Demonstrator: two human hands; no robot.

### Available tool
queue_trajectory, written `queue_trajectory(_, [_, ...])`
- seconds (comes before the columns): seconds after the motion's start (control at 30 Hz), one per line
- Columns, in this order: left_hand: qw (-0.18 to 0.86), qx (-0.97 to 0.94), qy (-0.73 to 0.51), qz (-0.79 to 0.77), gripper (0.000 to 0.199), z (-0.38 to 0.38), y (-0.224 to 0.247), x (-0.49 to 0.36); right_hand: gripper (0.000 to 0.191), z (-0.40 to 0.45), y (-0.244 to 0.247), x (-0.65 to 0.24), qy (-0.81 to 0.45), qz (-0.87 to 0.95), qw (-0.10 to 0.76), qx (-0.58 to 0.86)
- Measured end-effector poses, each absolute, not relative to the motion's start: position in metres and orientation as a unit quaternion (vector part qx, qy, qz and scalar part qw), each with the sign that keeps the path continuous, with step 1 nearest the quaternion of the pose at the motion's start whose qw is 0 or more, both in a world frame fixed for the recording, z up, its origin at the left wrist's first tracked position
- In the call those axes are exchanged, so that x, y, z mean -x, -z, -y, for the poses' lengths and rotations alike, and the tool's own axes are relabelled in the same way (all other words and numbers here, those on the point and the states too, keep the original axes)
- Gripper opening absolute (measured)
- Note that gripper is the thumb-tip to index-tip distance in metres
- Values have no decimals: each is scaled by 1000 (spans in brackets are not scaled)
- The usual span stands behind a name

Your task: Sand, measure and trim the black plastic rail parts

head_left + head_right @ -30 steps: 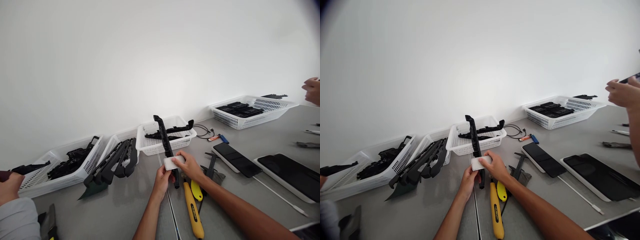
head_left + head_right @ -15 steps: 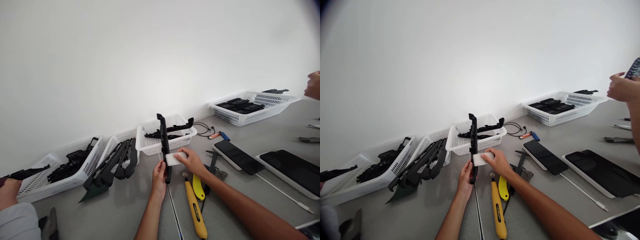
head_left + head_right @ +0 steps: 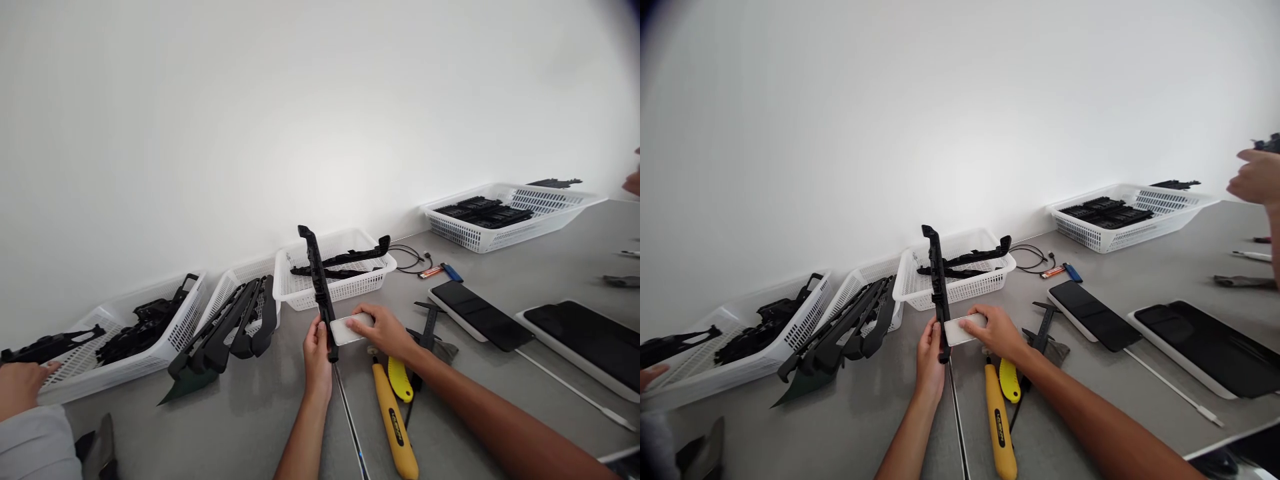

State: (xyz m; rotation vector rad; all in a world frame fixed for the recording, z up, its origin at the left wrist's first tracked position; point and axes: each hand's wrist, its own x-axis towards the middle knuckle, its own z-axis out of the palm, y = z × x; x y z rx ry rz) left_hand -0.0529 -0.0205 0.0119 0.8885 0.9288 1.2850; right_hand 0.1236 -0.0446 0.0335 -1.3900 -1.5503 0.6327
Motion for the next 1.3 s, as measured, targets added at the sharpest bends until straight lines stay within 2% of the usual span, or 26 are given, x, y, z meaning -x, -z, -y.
queue_trajectory(0.1, [628, -402, -535, -397, 57, 24, -12, 50, 39, 44, -32, -124, -254, 614, 477, 576])
queue_trajectory(0.33, [652, -392, -514, -397, 70, 28, -17, 52, 37, 46, -33, -122, -298, 647, 451, 537])
queue_trajectory(0.53, [665, -415, -509, -356, 59, 27, -12, 47, 43, 43, -27, -125, -279, 609, 486, 561])
queue_trajectory(0.9, [693, -410, -491, -333, 61, 32, -15, 43, 43, 44, -31, -123, -311, 592, 505, 546])
queue_trajectory(1.03, [686, -413, -493, -342, 64, 31, -14, 43, 41, 44, -32, -124, -345, 617, 480, 519])
queue_trajectory(1.3, [698, -385, -501, -337, 56, 31, -12, 46, 42, 43, -28, -124, -310, 611, 494, 536])
